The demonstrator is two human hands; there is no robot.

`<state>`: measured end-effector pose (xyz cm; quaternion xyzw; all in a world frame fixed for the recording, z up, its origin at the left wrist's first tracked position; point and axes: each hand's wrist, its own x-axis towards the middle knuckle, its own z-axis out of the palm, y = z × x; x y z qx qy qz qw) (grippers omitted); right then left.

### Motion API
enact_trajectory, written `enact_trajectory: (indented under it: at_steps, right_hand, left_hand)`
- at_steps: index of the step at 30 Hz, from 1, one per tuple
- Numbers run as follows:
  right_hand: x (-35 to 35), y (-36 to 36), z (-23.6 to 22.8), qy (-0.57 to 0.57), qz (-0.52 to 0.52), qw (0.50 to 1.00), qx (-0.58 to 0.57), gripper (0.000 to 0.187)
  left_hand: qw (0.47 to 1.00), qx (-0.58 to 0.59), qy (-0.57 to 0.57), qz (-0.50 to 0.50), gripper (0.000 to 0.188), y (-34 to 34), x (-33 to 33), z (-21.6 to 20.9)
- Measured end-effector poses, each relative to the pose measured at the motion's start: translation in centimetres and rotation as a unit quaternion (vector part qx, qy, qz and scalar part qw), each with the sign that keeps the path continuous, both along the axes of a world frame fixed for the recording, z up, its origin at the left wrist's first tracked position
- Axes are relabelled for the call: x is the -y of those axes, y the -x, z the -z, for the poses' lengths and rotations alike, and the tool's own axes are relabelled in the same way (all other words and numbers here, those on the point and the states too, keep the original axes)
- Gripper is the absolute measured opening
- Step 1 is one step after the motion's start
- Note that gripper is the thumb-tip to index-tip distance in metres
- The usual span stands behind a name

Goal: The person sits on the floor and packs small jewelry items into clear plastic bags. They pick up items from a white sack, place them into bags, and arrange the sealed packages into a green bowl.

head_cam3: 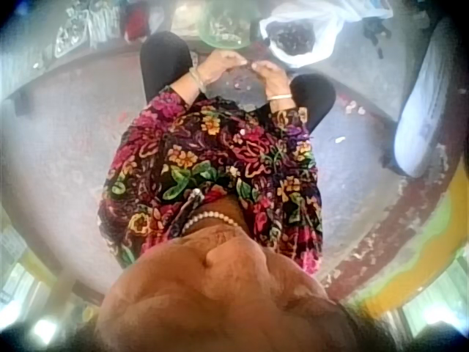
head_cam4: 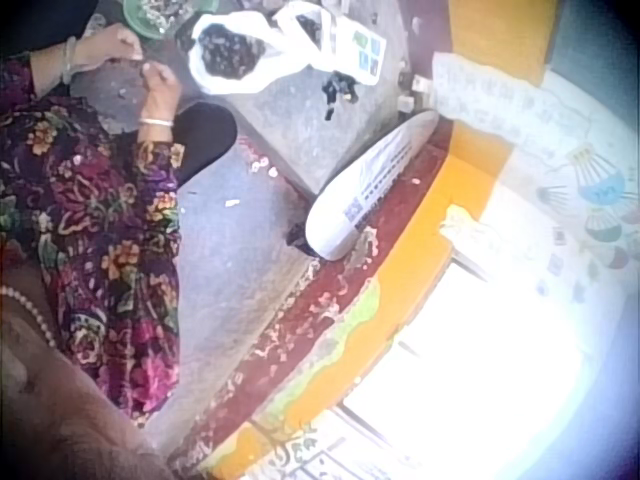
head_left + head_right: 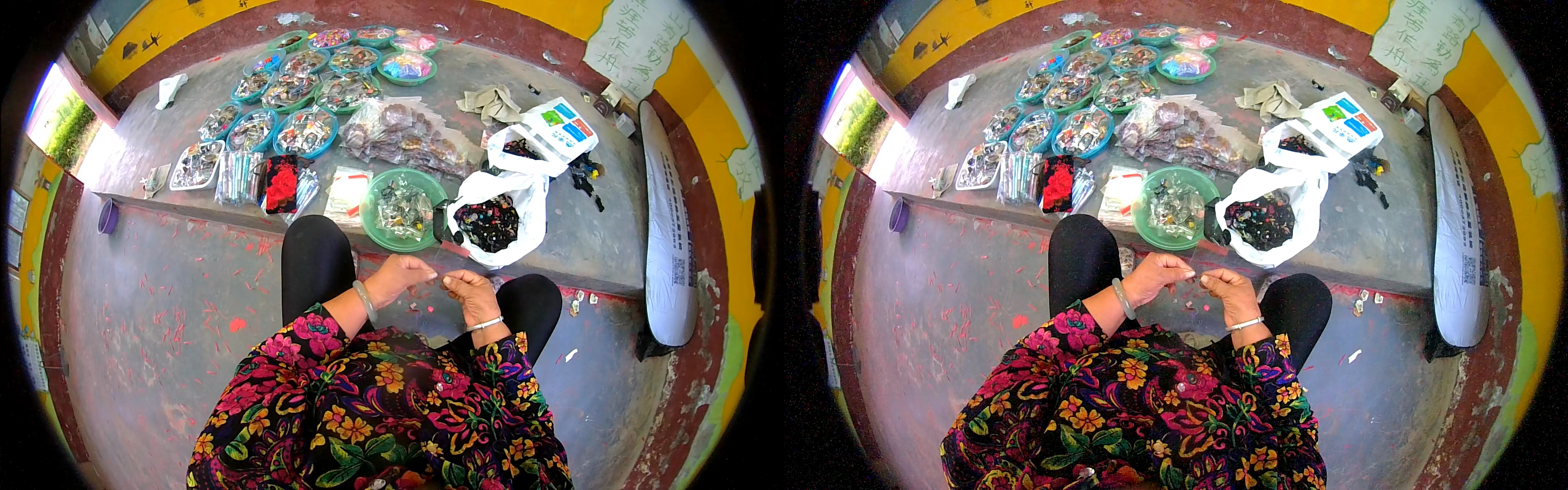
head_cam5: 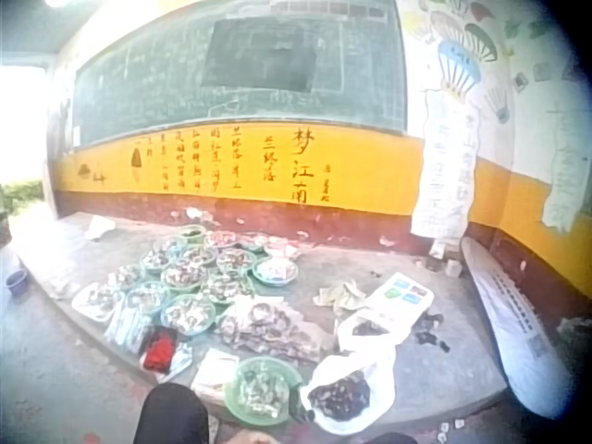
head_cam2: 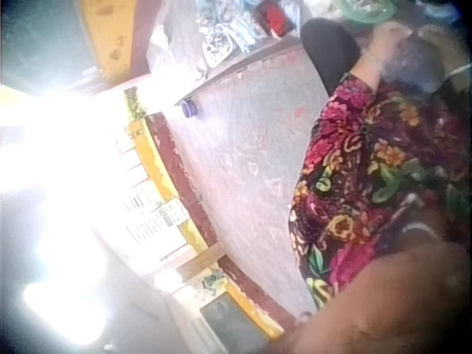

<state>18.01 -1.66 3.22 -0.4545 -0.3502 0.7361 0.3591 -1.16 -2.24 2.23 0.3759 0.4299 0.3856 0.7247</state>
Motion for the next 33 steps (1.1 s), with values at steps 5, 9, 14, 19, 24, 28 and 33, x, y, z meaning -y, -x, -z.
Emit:
enact_trajectory:
  at_steps: [5, 9, 14, 19, 24, 28, 33]
  right_hand:
    - [0.0, 0.1, 0.0, -0.020, -0.006, 1.000, 0.005, 0.011]
    - [0.1, 0.1, -0.2, -0.022, -0.011, 1.000, 0.007, 0.011]
    - [0.1, 0.1, -0.2, -0.031, -0.018, 0.999, 0.007, 0.011]
    - [0.0, 0.1, 0.2, -0.026, -0.018, 0.999, 0.014, 0.011]
    - [0.0, 0.1, 0.6, -0.021, -0.018, 0.999, 0.020, 0.011]
    - [0.1, 0.2, 0.5, -0.038, -0.036, 0.998, 0.042, 0.011]
    - [0.2, 0.4, 0.2, -0.040, -0.036, 0.998, 0.044, 0.011]
  left_hand:
    - [1.000, -0.009, -0.006, -0.007, 0.014, -0.1, 0.0, -0.1]
    - [1.000, -0.019, -0.013, -0.008, 0.014, -0.1, 0.0, 0.0]
    - [0.999, -0.033, -0.005, -0.017, 0.012, -0.2, 0.1, -0.3]
    - [1.000, -0.024, 0.002, -0.009, 0.013, -0.3, 0.1, -0.3]
    - [1.000, -0.011, -0.003, -0.005, 0.017, -0.4, 0.1, -0.7]
    - [1.000, -0.004, -0.006, 0.015, 0.019, -0.3, 0.0, -0.9]
    - [0.999, -0.024, -0.021, -0.013, 0.016, -0.3, 0.0, 0.2]
